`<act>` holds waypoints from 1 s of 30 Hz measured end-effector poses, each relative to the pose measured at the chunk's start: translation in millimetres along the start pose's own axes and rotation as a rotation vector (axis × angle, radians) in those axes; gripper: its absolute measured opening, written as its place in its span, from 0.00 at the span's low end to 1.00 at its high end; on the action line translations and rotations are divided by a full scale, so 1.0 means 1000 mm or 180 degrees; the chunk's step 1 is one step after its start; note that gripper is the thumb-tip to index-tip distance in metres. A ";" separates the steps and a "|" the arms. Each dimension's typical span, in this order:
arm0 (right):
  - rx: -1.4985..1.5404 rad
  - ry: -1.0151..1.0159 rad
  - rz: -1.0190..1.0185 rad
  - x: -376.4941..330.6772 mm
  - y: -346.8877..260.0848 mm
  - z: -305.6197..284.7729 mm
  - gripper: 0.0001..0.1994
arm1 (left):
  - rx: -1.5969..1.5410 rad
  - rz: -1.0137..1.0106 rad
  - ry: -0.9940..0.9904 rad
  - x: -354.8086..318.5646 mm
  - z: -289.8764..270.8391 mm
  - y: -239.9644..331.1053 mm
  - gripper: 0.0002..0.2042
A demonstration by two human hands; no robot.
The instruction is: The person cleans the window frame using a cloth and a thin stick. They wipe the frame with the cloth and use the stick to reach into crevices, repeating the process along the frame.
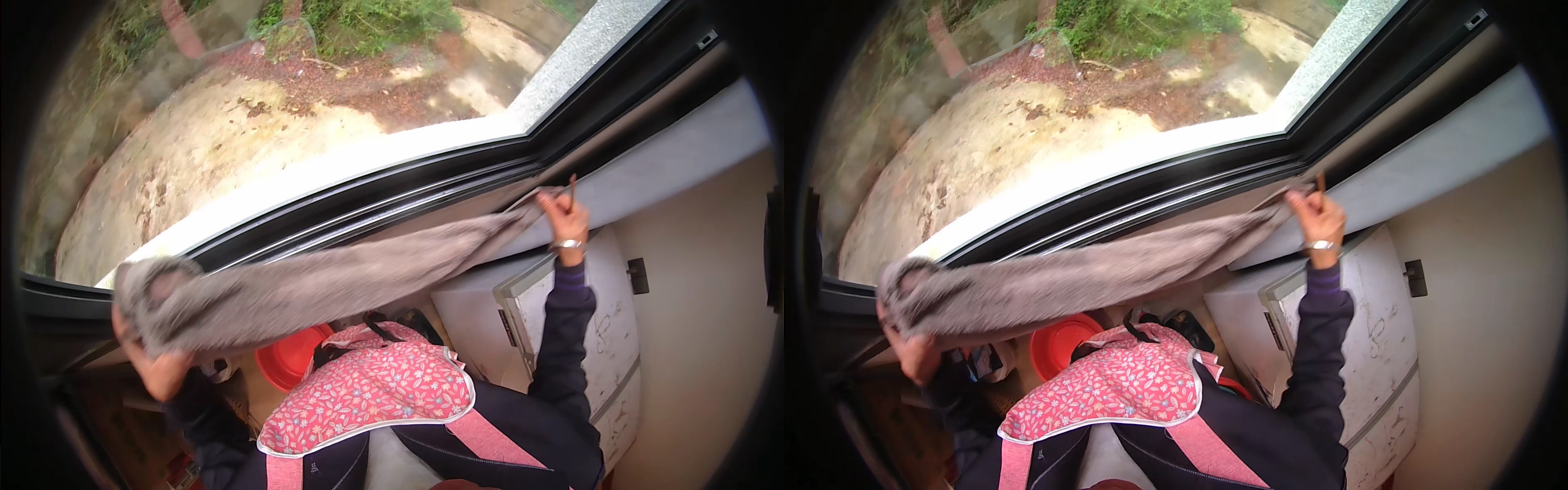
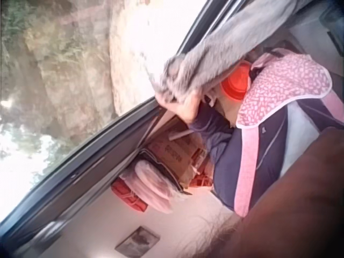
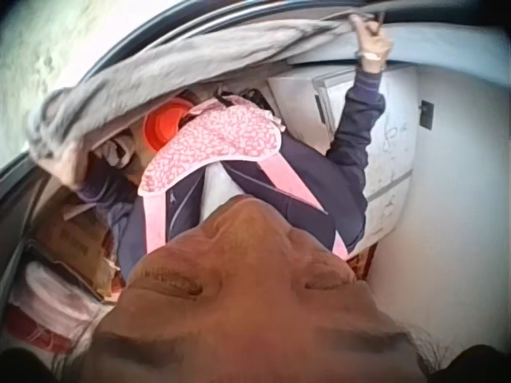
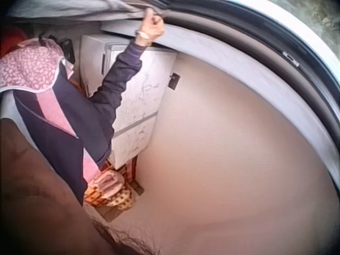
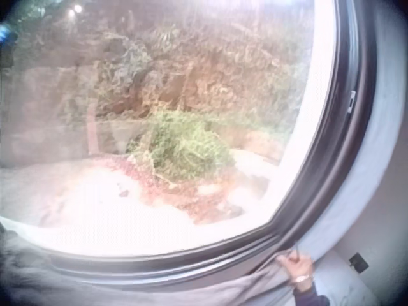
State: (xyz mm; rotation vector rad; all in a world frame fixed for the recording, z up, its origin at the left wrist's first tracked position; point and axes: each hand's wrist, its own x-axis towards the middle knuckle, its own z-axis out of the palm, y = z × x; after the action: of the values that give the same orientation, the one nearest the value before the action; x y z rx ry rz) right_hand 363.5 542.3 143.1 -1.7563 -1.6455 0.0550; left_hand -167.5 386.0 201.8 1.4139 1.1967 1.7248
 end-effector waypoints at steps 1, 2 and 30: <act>0.0286 0.0066 0.0302 0.024 0.019 -0.011 0.19 | -0.0068 -0.0105 -0.0181 0.015 0.025 -0.002 0.40; 0.0569 0.0130 0.0611 0.048 0.037 -0.021 0.19 | -0.0137 -0.0215 -0.0375 0.030 0.052 -0.005 0.41; 0.1312 0.0440 0.0470 0.000 -0.005 0.009 0.24 | -0.1922 -0.1977 -0.0530 -0.001 0.243 -0.147 0.20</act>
State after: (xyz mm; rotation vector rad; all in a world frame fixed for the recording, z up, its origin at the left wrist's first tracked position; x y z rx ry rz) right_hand 354.8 546.5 139.1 -1.5223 -1.2947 0.3118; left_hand 53.8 511.0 74.2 0.7037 0.8008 1.3271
